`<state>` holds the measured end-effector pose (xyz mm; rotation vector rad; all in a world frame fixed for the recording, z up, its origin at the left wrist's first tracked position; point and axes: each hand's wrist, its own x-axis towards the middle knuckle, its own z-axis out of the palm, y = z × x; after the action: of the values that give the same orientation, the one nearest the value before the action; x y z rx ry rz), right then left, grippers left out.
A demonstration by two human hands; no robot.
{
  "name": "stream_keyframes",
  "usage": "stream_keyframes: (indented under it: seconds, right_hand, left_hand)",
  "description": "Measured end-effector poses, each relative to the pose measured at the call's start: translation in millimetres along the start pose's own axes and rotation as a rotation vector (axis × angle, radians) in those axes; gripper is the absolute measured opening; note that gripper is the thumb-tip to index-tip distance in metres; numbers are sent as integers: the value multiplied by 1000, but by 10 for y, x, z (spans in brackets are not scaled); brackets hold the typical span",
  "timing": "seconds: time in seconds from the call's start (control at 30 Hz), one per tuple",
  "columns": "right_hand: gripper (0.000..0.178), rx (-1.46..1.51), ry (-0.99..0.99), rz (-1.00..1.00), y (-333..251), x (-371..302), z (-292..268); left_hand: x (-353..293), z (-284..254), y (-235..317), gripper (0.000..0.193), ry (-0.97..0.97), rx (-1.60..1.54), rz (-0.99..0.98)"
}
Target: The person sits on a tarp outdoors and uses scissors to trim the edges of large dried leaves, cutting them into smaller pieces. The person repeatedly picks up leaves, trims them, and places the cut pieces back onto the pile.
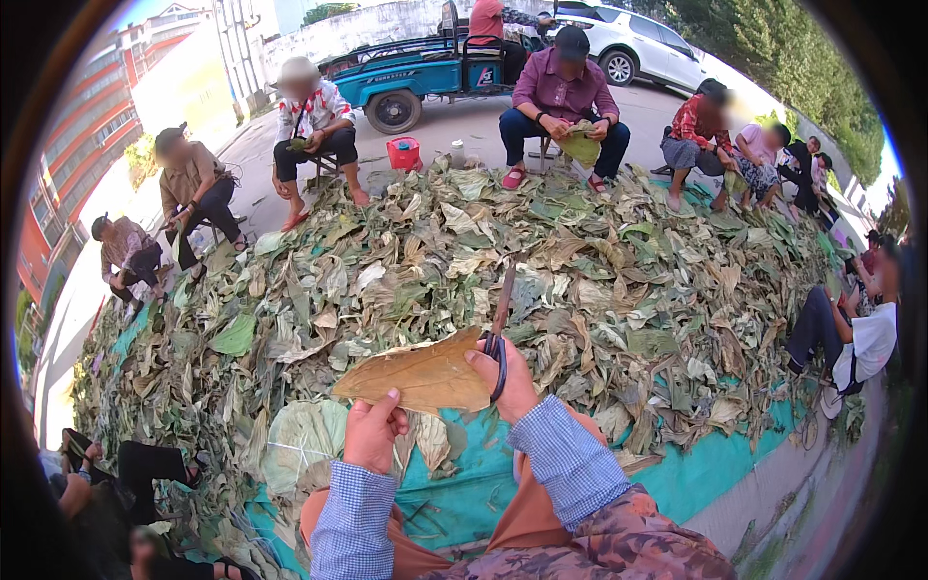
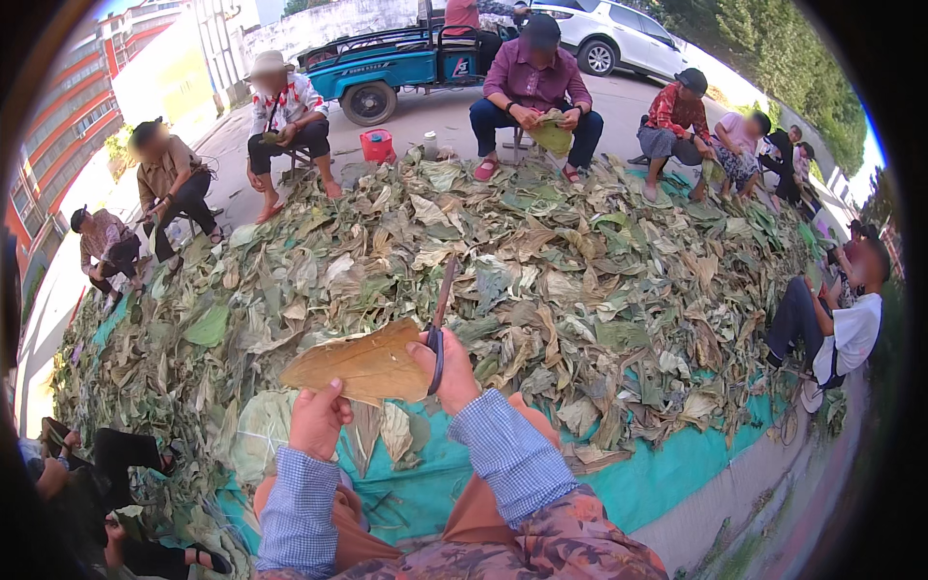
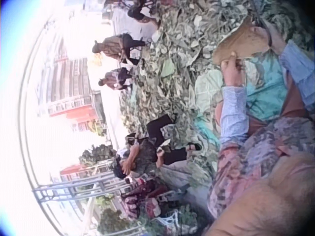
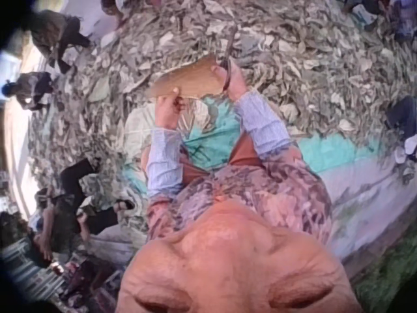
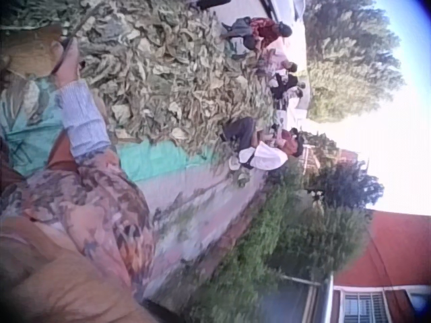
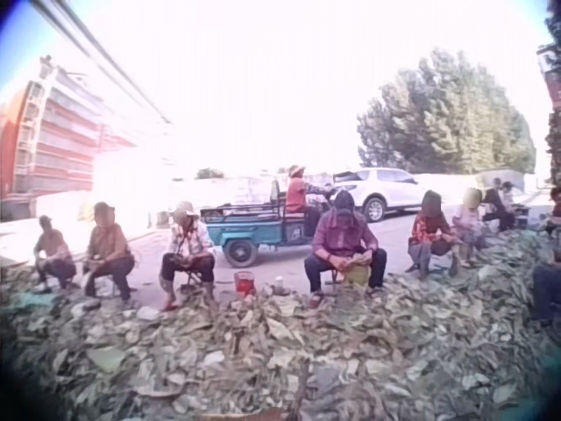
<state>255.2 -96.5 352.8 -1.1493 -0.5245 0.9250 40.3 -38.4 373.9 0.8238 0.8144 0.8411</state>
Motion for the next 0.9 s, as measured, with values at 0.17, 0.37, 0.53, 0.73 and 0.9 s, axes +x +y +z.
stream_keyframes:
  seconds: [0.17, 0.37, 0.53, 0.73, 0.9]
  right_hand:
    - [20, -17, -24, -1, 26, 4, 2]
    - [23, -79, -41, -13, -43, -25, -46]
    - [26, -49, -78, 20, -53, -31, -33]
    - [26, -121, -74, -48, 21, -4, -93]
    - [28, -112, -85, -47, 111, 32, -121]
  left_hand:
    - [-44, 69, 62, 16, 70, -21, 14]
    - [-10, -11, 173, 21, 75, -22, 83]
    - [-68, 37, 227, 29, 92, -40, 81]
    - [-60, 69, 210, 35, 92, -93, 50]
    - [12, 28, 147, 29, 146, -129, 66]
